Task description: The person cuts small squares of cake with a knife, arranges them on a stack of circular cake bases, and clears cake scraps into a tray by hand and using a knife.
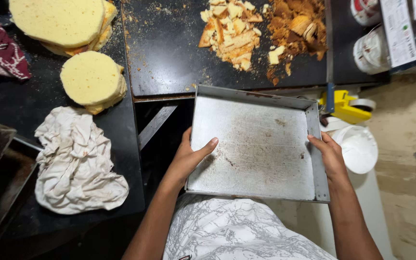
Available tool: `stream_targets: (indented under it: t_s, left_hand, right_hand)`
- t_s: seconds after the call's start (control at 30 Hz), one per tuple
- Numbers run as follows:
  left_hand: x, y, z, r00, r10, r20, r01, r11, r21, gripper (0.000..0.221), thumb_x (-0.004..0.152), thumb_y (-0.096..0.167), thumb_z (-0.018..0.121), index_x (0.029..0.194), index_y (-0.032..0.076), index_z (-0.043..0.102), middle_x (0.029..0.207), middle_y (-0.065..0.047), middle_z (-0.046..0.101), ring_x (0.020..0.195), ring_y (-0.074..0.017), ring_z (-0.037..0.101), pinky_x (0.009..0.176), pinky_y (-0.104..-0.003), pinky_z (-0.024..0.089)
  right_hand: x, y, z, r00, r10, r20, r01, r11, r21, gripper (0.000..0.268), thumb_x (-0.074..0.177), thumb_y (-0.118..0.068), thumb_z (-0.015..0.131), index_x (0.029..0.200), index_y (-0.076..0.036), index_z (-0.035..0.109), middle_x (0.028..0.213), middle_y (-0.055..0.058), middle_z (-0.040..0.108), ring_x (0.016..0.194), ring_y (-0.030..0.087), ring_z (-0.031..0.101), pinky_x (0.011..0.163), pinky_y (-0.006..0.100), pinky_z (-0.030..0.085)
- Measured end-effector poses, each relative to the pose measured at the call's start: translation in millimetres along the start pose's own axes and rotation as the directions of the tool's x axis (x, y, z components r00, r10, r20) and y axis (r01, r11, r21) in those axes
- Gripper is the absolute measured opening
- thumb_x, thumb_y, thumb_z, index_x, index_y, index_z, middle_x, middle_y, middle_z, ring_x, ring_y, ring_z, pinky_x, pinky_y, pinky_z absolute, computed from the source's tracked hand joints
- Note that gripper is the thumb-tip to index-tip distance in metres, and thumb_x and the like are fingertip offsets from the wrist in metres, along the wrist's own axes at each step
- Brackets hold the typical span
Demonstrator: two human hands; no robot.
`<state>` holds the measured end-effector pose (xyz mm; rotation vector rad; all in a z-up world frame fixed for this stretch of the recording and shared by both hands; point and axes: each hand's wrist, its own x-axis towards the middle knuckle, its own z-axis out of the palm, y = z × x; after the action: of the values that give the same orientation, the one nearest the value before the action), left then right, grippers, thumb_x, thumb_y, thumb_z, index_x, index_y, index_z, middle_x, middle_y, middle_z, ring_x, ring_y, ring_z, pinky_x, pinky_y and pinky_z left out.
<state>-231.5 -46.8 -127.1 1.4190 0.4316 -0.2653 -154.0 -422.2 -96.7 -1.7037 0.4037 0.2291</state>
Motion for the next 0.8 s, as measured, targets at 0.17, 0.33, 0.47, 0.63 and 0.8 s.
stream_targets:
  t_s: [0.17, 0.33, 0.47, 0.63, 0.8]
  left_hand:
    - [-17, -3, -5, 0.96, -0.272, -0.073, 0.274, 0.962, 0.015, 0.107, 0.075, 0.053, 0.07, 0.153, 0.0, 0.019, 0.127, -0.036, 0.062, 0.116, -0.0401, 0.07, 0.097, -0.05, 0.059]
    - [-30, -48, -11, 0.953, -0.257, -0.158, 0.269, 0.961, 0.06, 0.095, 0.087, 0.052, 0.074, 0.152, -0.002, 0.031, 0.129, -0.028, 0.059, 0.121, -0.0301, 0.06, 0.102, -0.041, 0.05]
    - [-43, -84, -20, 0.931, -0.215, -0.296, 0.258, 0.959, 0.114, 0.071, 0.085, 0.044, 0.074, 0.136, -0.001, 0.057, 0.117, -0.016, 0.073, 0.109, -0.0231, 0.066, 0.093, -0.034, 0.052]
    - [-44, -94, -28, 0.883, -0.322, -0.34, 0.384, 0.914, 0.13, 0.065, 0.082, 0.035, 0.079, 0.135, 0.001, 0.061, 0.117, -0.017, 0.074, 0.11, -0.0255, 0.067, 0.095, -0.037, 0.05]
    - [-41, -83, -15, 0.857, -0.342, -0.385, 0.437, 0.879, 0.191, 0.064, 0.084, 0.031, 0.08, 0.138, 0.003, 0.06, 0.121, -0.017, 0.074, 0.115, -0.0253, 0.067, 0.101, -0.037, 0.047]
  right_hand:
    - [14, 15, 10, 0.995, 0.046, 0.086, -0.043, 0.999, -0.03, 0.034, 0.099, -0.027, 0.066, 0.124, -0.003, 0.068, 0.102, 0.0, 0.069, 0.09, 0.009, 0.061, 0.08, 0.024, 0.047]
    - [34, 35, 18, 0.991, 0.054, 0.122, -0.042, 0.995, -0.095, 0.034, 0.096, -0.03, 0.067, 0.119, -0.004, 0.07, 0.099, -0.001, 0.069, 0.09, 0.008, 0.061, 0.082, 0.022, 0.046]
    - [41, 44, 32, 0.973, -0.011, 0.231, 0.069, 0.967, -0.245, 0.033, 0.096, -0.034, 0.068, 0.113, -0.006, 0.071, 0.084, 0.003, 0.067, 0.075, 0.009, 0.056, 0.069, 0.026, 0.045]
    - [89, 3, 12, 0.975, -0.038, 0.218, 0.154, 0.826, -0.542, 0.035, 0.096, -0.044, 0.067, 0.111, -0.015, 0.077, 0.077, 0.005, 0.072, 0.062, 0.01, 0.059, 0.055, 0.026, 0.047]
    - [218, -35, -33, 0.859, -0.51, -0.049, 0.39, 0.713, -0.583, 0.033, 0.098, -0.038, 0.074, 0.103, -0.006, 0.075, 0.084, 0.009, 0.074, 0.074, 0.019, 0.071, 0.068, 0.033, 0.055]
